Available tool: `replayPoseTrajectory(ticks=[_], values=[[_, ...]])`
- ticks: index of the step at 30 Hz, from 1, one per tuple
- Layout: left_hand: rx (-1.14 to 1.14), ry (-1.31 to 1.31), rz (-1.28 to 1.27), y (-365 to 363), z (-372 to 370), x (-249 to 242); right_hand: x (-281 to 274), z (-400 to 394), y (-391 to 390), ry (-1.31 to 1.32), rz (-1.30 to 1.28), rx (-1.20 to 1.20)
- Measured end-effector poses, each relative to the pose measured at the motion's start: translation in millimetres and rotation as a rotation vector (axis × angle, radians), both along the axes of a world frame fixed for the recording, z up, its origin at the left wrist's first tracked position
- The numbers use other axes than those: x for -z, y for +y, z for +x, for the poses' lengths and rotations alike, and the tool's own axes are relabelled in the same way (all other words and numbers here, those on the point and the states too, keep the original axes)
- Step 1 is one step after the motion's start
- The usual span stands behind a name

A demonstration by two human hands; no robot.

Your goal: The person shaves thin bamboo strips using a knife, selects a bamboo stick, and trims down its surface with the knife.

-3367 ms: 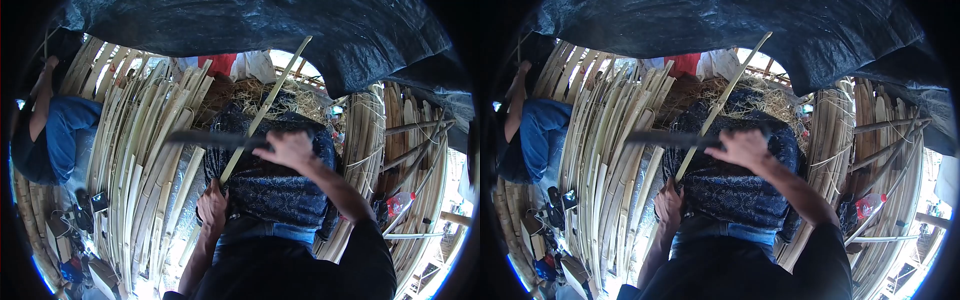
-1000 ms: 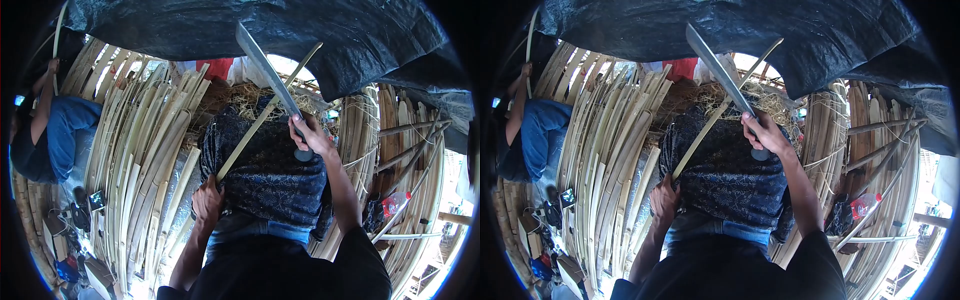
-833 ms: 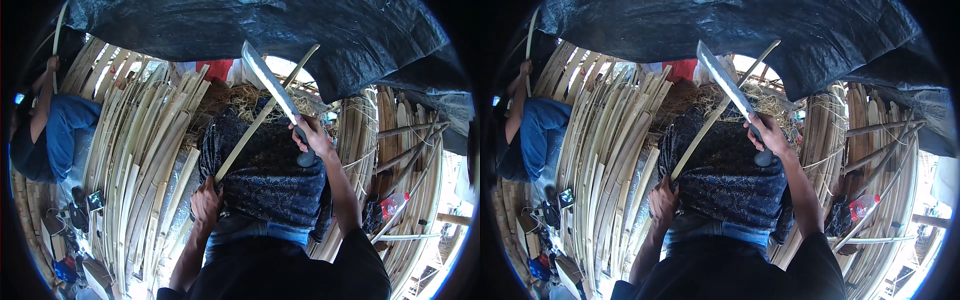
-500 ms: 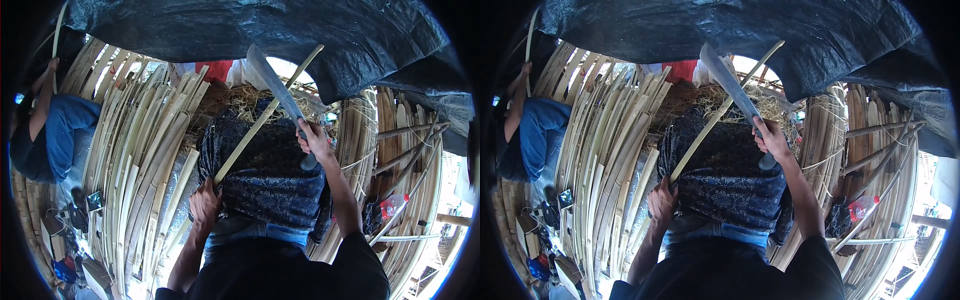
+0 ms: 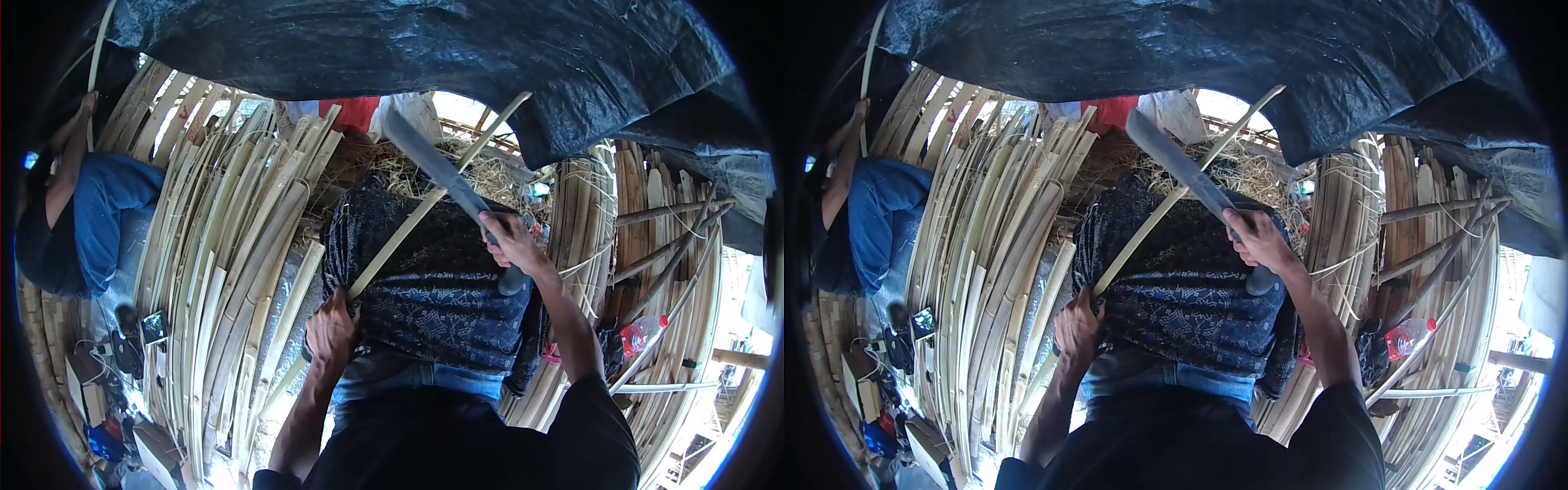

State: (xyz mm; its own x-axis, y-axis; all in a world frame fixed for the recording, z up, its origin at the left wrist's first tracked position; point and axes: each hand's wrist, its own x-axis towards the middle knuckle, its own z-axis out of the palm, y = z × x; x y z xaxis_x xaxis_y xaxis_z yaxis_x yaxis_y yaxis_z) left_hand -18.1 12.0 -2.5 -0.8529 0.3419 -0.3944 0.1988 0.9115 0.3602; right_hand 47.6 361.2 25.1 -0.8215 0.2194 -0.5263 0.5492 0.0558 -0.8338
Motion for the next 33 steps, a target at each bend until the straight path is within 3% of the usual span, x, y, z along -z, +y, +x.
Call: replayPoseTrajectory(ticks=[2,5,9,13,16,19,25,27,28,29,31,32,33], values=[[0.043,0.088,0.092,1,1,8,-10,1,2,0.044,-0.191,0.154],[0.047,0.113,0.075,3,2,5,-26,1,12,0.138,-0.238,0.363],[0.043,0.111,0.089,3,2,1,-31,-5,17,0.226,-0.053,0.477],[0.045,0.119,0.110,2,2,3,-3,-3,-15,0.066,0.003,0.139],[0.007,0.079,0.026,-1,3,1,12,-8,-26,-0.010,-0.233,0.153],[0.014,0.107,0.110,-4,2,7,7,-12,-26,0.013,-0.313,0.115],[0.015,0.103,0.126,-3,1,8,-8,-17,-12,0.014,-0.232,-0.043],[0.035,0.120,0.111,-2,1,5,3,-16,-15,0.060,-0.019,-0.009],[0.032,0.120,0.111,-2,1,3,14,-15,-7,0.003,0.213,-0.120],[0.020,0.095,0.116,-1,1,2,22,-15,-9,0.003,0.214,-0.121],[0.008,0.068,0.121,0,0,2,35,-10,-14,0.379,0.942,-0.110],[0.016,0.083,0.126,0,0,3,23,-12,-21,0.210,0.956,-0.050],[0.026,0.099,0.130,-1,1,4,19,-14,-27,0.206,0.953,-0.048]])
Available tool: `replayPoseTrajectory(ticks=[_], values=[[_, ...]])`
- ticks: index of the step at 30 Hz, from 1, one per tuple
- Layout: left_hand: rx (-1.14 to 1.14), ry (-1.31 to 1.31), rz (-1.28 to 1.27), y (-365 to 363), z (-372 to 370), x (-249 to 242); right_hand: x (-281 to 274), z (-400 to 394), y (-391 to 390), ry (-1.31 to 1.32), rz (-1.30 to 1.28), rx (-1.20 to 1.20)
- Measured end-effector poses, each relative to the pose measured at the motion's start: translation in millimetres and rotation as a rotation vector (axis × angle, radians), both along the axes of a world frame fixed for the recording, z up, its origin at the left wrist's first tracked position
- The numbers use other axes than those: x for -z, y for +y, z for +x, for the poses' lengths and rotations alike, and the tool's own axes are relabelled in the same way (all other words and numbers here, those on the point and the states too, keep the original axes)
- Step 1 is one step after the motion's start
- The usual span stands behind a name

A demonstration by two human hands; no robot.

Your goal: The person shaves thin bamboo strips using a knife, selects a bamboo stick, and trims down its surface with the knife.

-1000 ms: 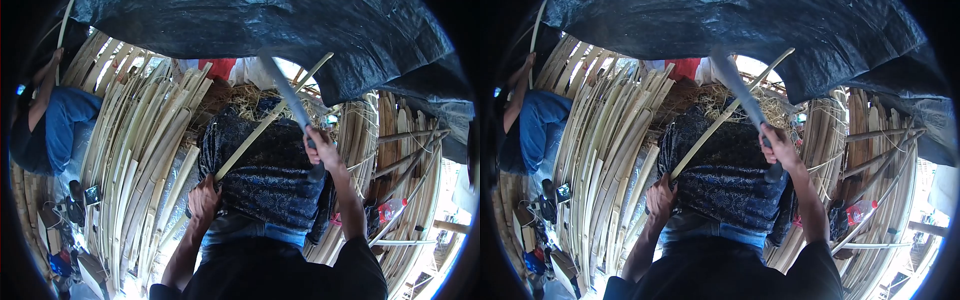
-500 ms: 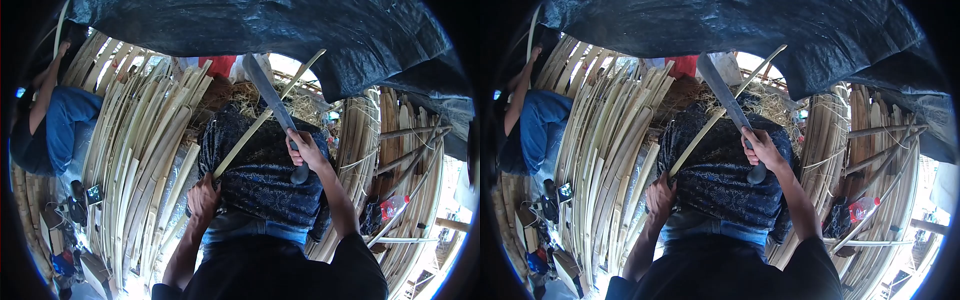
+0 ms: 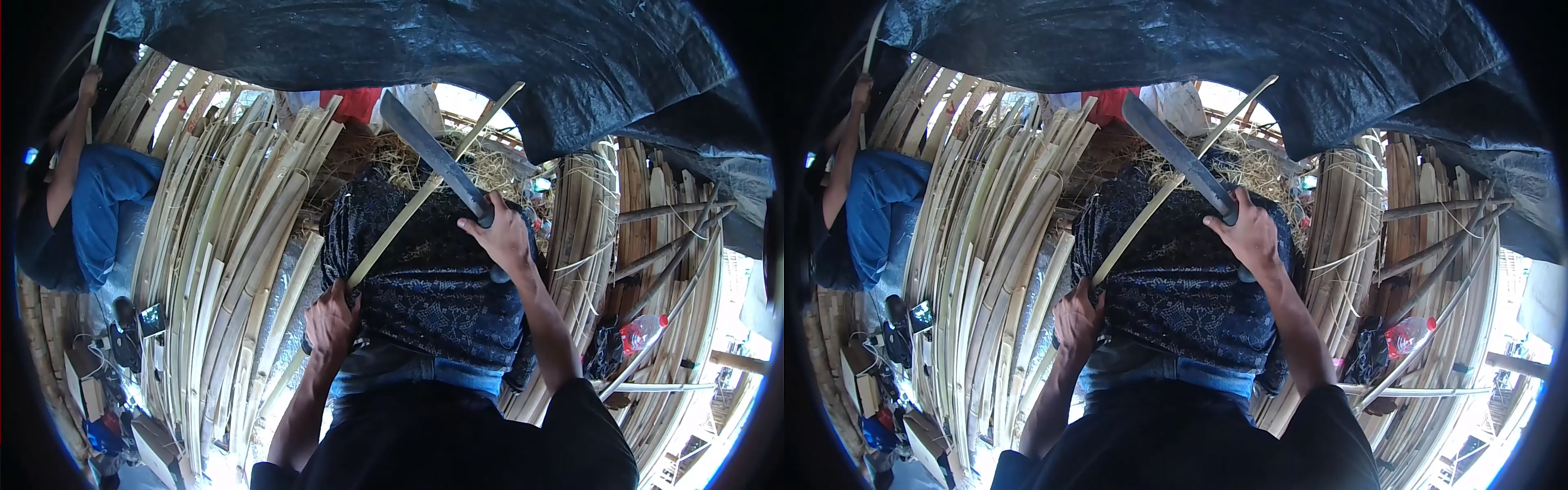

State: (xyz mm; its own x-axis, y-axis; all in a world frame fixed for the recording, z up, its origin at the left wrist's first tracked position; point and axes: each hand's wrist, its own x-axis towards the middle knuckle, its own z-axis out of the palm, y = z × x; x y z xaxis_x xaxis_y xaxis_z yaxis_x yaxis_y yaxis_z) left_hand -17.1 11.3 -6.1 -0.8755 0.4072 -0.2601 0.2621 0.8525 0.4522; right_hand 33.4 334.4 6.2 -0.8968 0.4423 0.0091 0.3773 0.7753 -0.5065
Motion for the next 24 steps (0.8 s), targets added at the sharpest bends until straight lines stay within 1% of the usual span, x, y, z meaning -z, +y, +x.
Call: replayPoseTrajectory(ticks=[2,4,6,8,10,11,12,14,15,17,18,19,20,21,22,24], values=[[0.004,0.022,-0.015,1,1,0,-2,-6,-7,-0.182,0.232,0.197],[0.014,0.046,-0.042,1,1,0,-1,-8,-13,-0.153,0.249,0.246],[0.011,0.070,-0.043,3,2,1,-4,-12,-23,-0.197,0.303,0.367],[0.014,0.084,-0.031,2,2,0,2,-18,-29,-0.176,0.266,0.410],[0.013,0.035,-0.044,0,2,1,18,-19,-20,-0.081,0.117,0.280],[0.017,0.034,-0.039,-2,2,3,23,-21,-11,-0.168,0.087,0.265],[0.026,0.054,-0.020,-4,1,7,19,-23,1,-0.277,0.063,0.178],[0.032,0.080,0.010,-5,-4,8,40,-17,26,-0.185,0.155,0.004],[0.052,0.050,-0.005,-5,-7,8,34,-12,37,-0.182,0.164,0.002],[0.066,0.022,-0.012,-9,-9,12,14,-9,51,-0.581,-1.237,-0.083],[0.061,0.036,0.052,-12,-8,20,2,-4,26,-0.451,-1.266,-0.062],[0.050,0.056,0.119,-10,-10,24,-7,-5,8,-0.363,-1.191,-0.032],[0.035,0.056,0.125,-6,-9,20,-14,-7,-2,-0.280,-1.121,0.002],[0.029,0.043,0.088,-3,-5,11,-20,-9,-6,-0.295,-1.179,-0.013],[0.030,0.041,0.052,-1,-6,7,-20,-10,-11,-0.292,-1.179,-0.018],[0.012,0.045,0.054,-1,-6,7,-19,-6,-22,-0.199,-1.137,0.062]])
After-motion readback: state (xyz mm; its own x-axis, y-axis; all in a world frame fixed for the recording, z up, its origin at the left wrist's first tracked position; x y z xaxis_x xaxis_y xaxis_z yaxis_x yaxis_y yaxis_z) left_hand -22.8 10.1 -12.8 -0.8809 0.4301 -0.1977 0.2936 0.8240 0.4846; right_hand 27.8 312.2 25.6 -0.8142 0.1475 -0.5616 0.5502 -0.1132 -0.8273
